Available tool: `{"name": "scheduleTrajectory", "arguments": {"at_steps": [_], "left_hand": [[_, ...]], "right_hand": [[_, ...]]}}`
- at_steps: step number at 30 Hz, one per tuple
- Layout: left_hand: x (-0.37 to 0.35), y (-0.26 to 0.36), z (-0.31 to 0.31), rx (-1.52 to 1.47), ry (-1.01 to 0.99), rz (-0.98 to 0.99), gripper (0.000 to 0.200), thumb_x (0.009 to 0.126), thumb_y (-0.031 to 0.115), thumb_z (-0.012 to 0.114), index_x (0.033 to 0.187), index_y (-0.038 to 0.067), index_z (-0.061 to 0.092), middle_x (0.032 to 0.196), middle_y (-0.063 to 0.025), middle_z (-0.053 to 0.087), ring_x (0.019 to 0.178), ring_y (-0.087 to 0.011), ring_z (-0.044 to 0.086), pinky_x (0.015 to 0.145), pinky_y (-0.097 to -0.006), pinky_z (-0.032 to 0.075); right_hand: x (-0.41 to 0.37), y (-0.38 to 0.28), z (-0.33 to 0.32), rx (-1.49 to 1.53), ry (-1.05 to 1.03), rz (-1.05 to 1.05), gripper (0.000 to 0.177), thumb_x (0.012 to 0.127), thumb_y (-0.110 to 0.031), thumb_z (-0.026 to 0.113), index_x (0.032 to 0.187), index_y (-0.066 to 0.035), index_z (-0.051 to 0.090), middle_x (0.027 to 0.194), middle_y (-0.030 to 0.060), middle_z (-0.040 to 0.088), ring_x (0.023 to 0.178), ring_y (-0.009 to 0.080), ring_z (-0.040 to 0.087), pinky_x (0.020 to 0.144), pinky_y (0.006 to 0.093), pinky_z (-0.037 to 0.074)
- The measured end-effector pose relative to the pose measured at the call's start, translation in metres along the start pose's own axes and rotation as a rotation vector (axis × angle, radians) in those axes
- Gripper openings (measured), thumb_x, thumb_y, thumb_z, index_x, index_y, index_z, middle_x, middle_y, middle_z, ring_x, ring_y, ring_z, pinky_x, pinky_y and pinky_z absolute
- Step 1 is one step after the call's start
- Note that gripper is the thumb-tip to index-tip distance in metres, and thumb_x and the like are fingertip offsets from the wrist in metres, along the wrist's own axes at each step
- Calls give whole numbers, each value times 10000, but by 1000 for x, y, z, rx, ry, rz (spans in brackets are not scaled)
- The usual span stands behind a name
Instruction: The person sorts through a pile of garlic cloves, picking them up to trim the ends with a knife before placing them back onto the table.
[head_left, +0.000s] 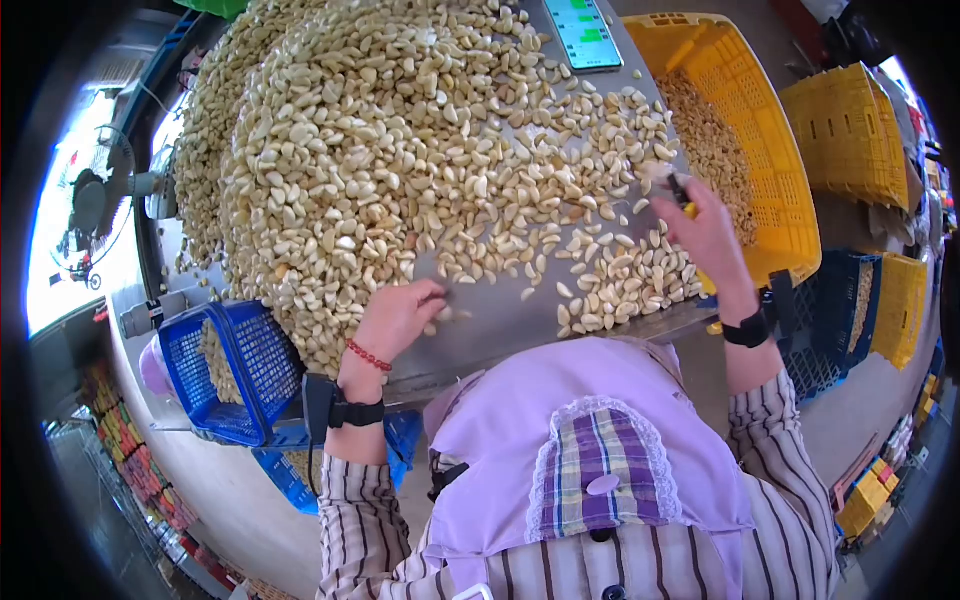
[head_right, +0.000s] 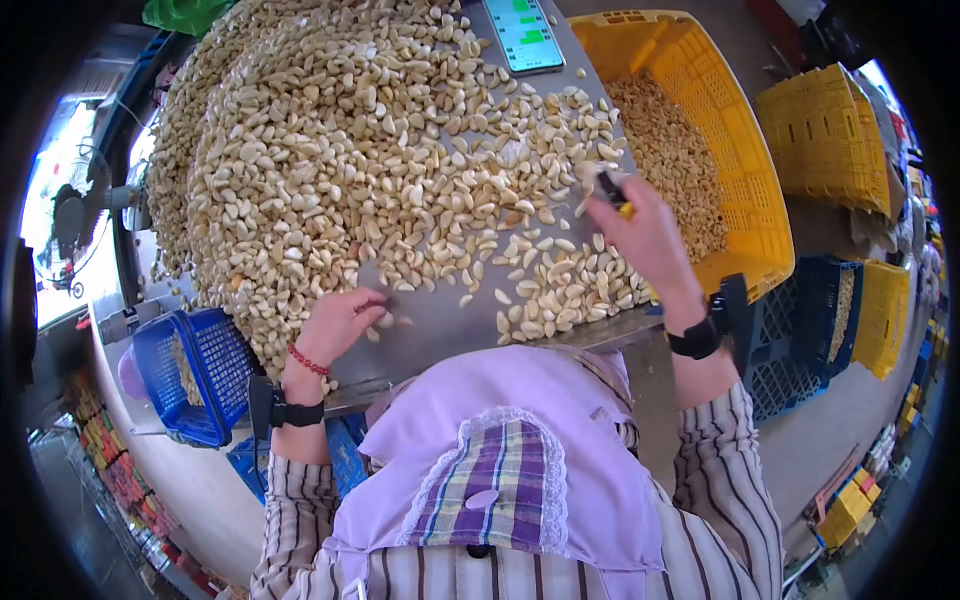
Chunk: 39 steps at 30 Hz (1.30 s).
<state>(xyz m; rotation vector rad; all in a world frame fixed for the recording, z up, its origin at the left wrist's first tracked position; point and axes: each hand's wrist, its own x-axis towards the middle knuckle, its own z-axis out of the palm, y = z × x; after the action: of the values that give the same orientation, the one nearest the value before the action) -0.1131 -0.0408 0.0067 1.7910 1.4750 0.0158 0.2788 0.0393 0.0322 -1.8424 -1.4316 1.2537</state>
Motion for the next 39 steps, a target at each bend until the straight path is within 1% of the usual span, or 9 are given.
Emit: {"name": "scheduleTrajectory", "arguments": {"at_steps": [4, 6, 11, 15, 18, 22, 27, 35, 39], "left_hand": [[35, 22, -53, -49, 594, -67, 289, 854, 24, 482, 1101, 61, 628, 1120, -157, 625, 1020, -264, 610, 854, -353, 482], [66, -7, -84, 447, 1072, 171, 298, 837, -8, 477, 1062, 83, 649, 1133, -135, 611, 1023, -272, 591, 866, -367, 484], [111, -39, -76, 410, 1013, 13, 253, 829, 5, 483, 981, 95, 664, 1179, -139, 568, 1049, -289, 567, 908, -357, 475], [112, 6, -37, 124, 633, -134, 273, 813, -11, 473, 988, 82, 661, 1231, -164, 542, 1115, -298, 542, 959, -339, 447], [99, 7, -6, 17, 585, 151, 308, 812, -16, 465, 1022, 89, 664, 1277, -179, 518, 1160, -297, 521, 968, -357, 441], [53, 27, -31, -613, 501, -106, 291, 910, 37, 440, 1124, 75, 633, 1236, -128, 562, 987, -179, 630, 640, -212, 536], [36, -14, -51, -616, 732, -267, 231, 920, 93, 534, 1127, 76, 636, 862, 2, 605, 603, -21, 537, 470, -152, 394], [71, 5, -12, 259, 517, 79, 224, 796, 150, 652, 1000, 55, 659, 872, -87, 624, 734, -226, 611, 645, -328, 484], [77, 18, -15, 205, 487, 1, 210, 778, 202, 665, 925, 54, 643, 861, -105, 620, 772, -284, 613, 673, -363, 493]], "right_hand": [[9, -38, 38, -101, -62, -247, 399, 822, -299, 668, 1087, -10, 592, 999, 133, 593, 842, 240, 604, 736, 356, 481], [14, -51, 50, -191, -49, -445, 424, 825, -324, 660, 1104, -12, 587, 1016, 141, 591, 872, 252, 605, 758, 358, 478], [24, -70, 71, -49, -185, -432, 467, 817, -330, 664, 1149, -17, 564, 1058, 165, 580, 1000, 304, 562, 854, 370, 439], [17, -73, 75, 95, -382, -19, 439, 847, -342, 656, 1108, 0, 573, 1050, 132, 603, 720, 166, 632, 565, 289, 483], [13, -56, 75, 348, -433, 146, 410, 902, -347, 590, 1143, -18, 558, 1079, 129, 608, 598, 94, 597, 435, 221, 432], [5, -32, 56, 917, -391, 306, 429, 948, -360, 499, 1228, -35, 496, 1089, 133, 607, 599, 96, 582, 420, 202, 421], [-13, -5, 50, 1136, -483, 374, 555, 967, -467, 394, 1353, -68, 396, 1026, 139, 611, 521, 92, 488, 406, 214, 404], [-35, -20, 61, 933, -543, 412, 391, 957, -332, 504, 1255, -79, 518, 716, 9, 556, 456, 68, 466, 365, 193, 366], [-31, -20, 59, 957, -486, 402, 370, 960, -322, 495, 1237, -79, 528, 726, 18, 562, 454, 68, 460, 361, 203, 360]]}}
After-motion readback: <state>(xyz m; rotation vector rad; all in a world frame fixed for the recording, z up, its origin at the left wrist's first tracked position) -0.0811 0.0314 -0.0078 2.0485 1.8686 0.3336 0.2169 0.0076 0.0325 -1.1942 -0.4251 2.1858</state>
